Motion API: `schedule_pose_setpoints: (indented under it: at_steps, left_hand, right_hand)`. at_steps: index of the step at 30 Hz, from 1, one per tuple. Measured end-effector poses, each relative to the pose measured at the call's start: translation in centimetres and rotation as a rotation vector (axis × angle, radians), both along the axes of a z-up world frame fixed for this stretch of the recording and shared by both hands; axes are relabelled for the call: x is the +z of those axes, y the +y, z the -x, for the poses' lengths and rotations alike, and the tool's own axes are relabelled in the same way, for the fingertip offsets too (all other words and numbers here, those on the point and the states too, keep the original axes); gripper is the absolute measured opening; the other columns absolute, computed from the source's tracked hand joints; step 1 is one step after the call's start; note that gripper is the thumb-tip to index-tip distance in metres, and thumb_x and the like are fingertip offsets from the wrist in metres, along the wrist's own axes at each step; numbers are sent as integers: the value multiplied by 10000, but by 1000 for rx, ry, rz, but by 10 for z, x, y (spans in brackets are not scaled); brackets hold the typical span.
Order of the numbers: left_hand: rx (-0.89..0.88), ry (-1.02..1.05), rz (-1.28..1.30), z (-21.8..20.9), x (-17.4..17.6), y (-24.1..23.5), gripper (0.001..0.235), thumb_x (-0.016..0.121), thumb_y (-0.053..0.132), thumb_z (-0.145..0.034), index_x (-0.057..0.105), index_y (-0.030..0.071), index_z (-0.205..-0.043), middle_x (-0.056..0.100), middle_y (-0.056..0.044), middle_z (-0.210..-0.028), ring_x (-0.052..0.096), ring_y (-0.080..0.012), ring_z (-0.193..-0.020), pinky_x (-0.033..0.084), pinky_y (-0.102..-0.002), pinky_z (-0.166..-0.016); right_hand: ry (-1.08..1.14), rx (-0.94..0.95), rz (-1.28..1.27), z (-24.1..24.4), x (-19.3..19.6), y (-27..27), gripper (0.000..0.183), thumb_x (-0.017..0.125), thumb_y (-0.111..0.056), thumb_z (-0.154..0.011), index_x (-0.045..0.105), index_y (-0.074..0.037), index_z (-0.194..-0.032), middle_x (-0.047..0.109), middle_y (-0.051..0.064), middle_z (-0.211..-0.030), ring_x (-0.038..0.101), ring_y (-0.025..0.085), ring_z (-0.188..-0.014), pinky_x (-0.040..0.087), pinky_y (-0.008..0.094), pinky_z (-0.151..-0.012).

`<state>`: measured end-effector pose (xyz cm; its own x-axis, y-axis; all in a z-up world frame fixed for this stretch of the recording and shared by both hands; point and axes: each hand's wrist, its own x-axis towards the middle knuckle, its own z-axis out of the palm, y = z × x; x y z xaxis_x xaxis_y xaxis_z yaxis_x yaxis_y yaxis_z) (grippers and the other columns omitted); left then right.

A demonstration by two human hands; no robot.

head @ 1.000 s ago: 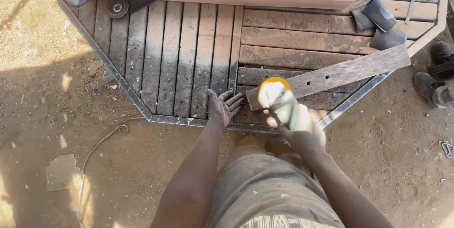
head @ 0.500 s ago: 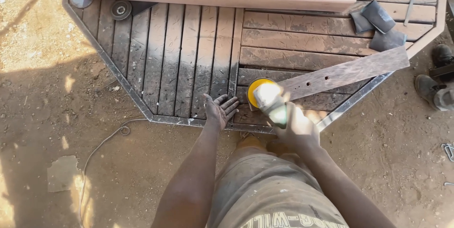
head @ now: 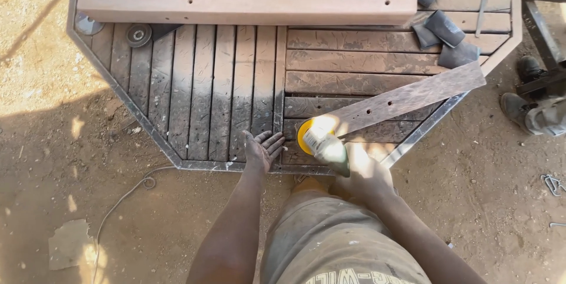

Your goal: Sanding a wooden plank using an angle grinder with a sanding disc

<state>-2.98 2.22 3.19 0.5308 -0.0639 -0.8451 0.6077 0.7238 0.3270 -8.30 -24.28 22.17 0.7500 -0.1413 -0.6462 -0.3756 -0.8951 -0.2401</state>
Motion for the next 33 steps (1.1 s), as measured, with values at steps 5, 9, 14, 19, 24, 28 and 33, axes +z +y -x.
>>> schedule_pose_setpoints:
  at_steps: [5, 9, 14, 19, 24, 28, 33]
  left_hand:
    - [-395, -96, -657, -16, -44, -25, 590, 827, 442, -926, 539, 82, -1294, 768, -157, -1033, 771, -219, -820, 568, -401, -880]
    - [-974, -75, -1343, -23, 49, -90, 893, 785, 694, -727, 476, 308, -1470, 426, -40, -1485, 390, -319, -1416, 361, -480, -1153]
    - [-1421, -697, -1829, -18, 21, -151, 1208, 588, 879, -552, 266, 381, -1604, 309, 28, -1642, 333, -308, -1473, 243, -658, -1187]
    - [-1006, -630, -2223, -20, 33, -190, 380, 519, 518, -959, 579, 484, -1333, 625, 72, -1283, 569, -266, -1279, 409, -628, -1103]
    - [-1362, -511, -2156, -33, 13, -183, 844, 893, 408, -626, 538, 378, -1392, 608, 10, -1292, 531, -332, -1339, 449, -614, -1092]
    - [-1557, -72, -1613, -56, 90, -218, 602, 416, 729, -932, 630, 230, -1191, 617, -75, -1279, 554, -294, -1208, 456, -529, -1018]
    - [-1707, -262, -1689, -70, 30, -276, 1154, 918, 517, -638, 285, 300, -1579, 445, -105, -1552, 299, -366, -1488, 181, -696, -1163]
  right_hand:
    - [-18, -63, 26, -7, -34, -64, 692, 701, -661, -767, 442, -340, -1323, 674, 39, -1263, 708, 272, -1170, 565, 428, -1015]
    - [7, -188, 79, -24, -6, -103, 780, 691, -624, -734, 403, -319, -1392, 631, 43, -1376, 707, 357, -1158, 552, 511, -1028]
    - [-129, -309, 33, -46, -44, -197, 696, 751, -550, -760, 441, -224, -1291, 673, 115, -1185, 735, 394, -1033, 586, 546, -892]
    - [-82, -393, 128, -78, -9, -265, 686, 721, -487, -844, 425, -128, -1348, 701, 239, -1230, 685, 476, -1152, 515, 587, -998]
    - [-183, -440, 201, -105, -21, -362, 677, 770, -409, -904, 382, -49, -1327, 697, 333, -1172, 688, 516, -1115, 516, 614, -980]
    - [-110, -638, 123, -127, 5, -393, 641, 722, -452, -899, 412, -35, -1274, 644, 278, -1163, 644, 488, -1037, 512, 617, -859]
    - [-190, -542, 48, -115, 26, -354, 669, 789, -315, -874, 402, -69, -1361, 656, 339, -1215, 639, 555, -1151, 484, 650, -993]
